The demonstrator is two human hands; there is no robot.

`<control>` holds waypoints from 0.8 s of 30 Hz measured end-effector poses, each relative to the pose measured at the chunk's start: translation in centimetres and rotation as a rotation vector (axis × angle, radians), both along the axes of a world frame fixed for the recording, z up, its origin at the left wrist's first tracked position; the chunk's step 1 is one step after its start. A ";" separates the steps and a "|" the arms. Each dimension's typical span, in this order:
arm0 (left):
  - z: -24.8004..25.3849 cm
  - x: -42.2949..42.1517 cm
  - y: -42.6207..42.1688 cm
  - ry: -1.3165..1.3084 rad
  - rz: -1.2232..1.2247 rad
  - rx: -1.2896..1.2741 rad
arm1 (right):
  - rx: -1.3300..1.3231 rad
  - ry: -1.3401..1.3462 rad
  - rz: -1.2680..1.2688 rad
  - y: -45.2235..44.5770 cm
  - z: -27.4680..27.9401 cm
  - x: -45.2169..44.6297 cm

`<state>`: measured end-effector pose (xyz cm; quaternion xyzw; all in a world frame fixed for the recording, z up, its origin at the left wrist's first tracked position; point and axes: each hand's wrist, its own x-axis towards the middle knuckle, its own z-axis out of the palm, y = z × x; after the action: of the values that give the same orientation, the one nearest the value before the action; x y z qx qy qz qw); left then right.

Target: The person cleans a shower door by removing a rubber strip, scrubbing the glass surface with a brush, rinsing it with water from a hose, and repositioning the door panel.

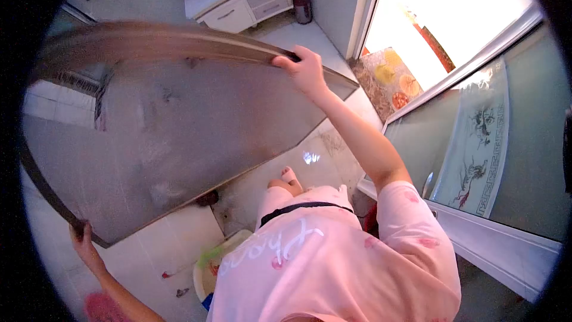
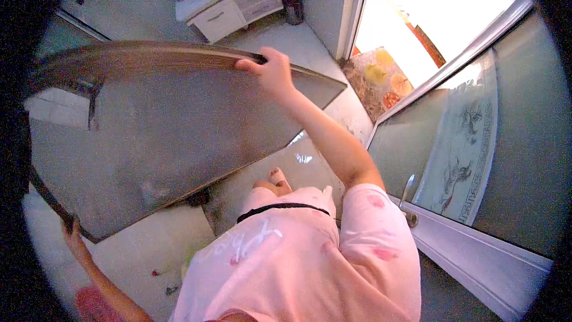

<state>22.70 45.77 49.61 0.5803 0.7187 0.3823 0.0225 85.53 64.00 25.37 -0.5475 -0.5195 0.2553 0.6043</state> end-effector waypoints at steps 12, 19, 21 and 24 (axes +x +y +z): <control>6.6 14.3 32.3 0.200 -0.490 0.161 | -0.156 -0.262 -0.377 5.9 -0.2 13.0; 9.8 21.5 55.3 0.074 -0.772 -0.137 | -0.260 -0.339 -0.538 12.4 -2.0 19.0; 9.5 25.9 58.8 0.079 -0.878 0.016 | -0.213 -0.219 -0.556 14.2 -4.4 21.5; 9.4 35.9 61.1 0.091 -1.056 0.274 | -0.291 -0.129 -0.550 14.9 -6.5 23.8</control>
<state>58.62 106.87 59.01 0.8758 0.2737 0.3838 0.1041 109.31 78.92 18.90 -0.7633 -0.3472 0.1186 0.5317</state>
